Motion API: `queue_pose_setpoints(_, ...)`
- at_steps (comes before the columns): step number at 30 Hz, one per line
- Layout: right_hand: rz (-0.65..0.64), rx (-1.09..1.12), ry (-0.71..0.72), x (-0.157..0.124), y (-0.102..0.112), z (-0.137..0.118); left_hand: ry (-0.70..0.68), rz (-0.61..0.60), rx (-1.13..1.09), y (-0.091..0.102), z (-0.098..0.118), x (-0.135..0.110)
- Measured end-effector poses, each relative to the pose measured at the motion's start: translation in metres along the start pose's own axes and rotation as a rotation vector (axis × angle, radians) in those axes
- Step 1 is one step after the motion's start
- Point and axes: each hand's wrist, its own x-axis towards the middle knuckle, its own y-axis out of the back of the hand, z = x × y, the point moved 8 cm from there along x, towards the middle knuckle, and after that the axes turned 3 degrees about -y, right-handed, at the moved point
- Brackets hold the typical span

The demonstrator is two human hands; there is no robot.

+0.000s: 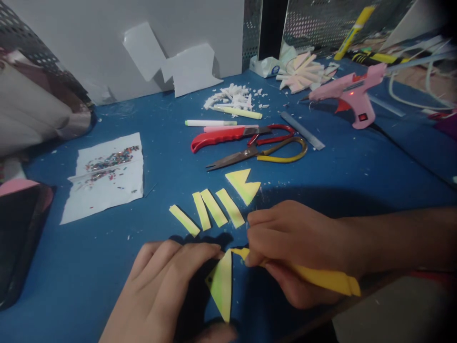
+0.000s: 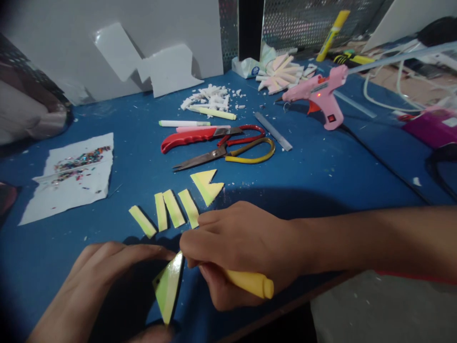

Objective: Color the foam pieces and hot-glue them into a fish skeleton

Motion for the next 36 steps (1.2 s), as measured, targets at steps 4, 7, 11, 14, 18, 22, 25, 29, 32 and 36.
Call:
queue_pose_setpoints(4,0.031,-0.005,-0.010,0.000,0.003,0.001,0.049,0.014,-0.008,-0.001,-0.003,0.000)
queue_pose_setpoints(7,-0.007,-0.015,0.025,0.001,0.000,-0.003,0.052,0.028,-0.011,0.000,-0.002,0.000)
queue_pose_setpoints(11,-0.075,-0.037,0.108,-0.002,-0.006,-0.013,0.046,0.036,-0.011,0.001,0.000,0.000)
queue_pose_setpoints(14,-0.112,-0.018,0.185,-0.004,-0.011,-0.022,0.037,0.027,0.009,-0.001,-0.001,0.000)
queue_pose_setpoints(18,-0.133,-0.036,0.242,-0.005,-0.017,-0.031,-0.007,0.025,0.060,-0.002,-0.002,0.000)
queue_pose_setpoints(22,-0.138,-0.029,0.204,-0.007,-0.017,-0.028,-0.053,0.022,0.066,-0.003,0.001,0.000)
queue_pose_setpoints(25,-0.134,-0.013,0.155,-0.006,-0.015,-0.024,0.008,0.013,0.054,-0.002,-0.002,-0.001)
queue_pose_setpoints(29,-0.155,-0.040,0.219,-0.006,-0.017,-0.029,-0.045,0.002,0.065,-0.003,0.002,0.001)
queue_pose_setpoints(32,-0.140,0.021,0.181,-0.006,-0.015,-0.026,-0.060,0.007,0.050,-0.002,0.003,0.001)
queue_pose_setpoints(36,-0.152,-0.020,0.205,-0.007,-0.016,-0.027,0.012,0.006,0.048,-0.003,0.001,0.000)
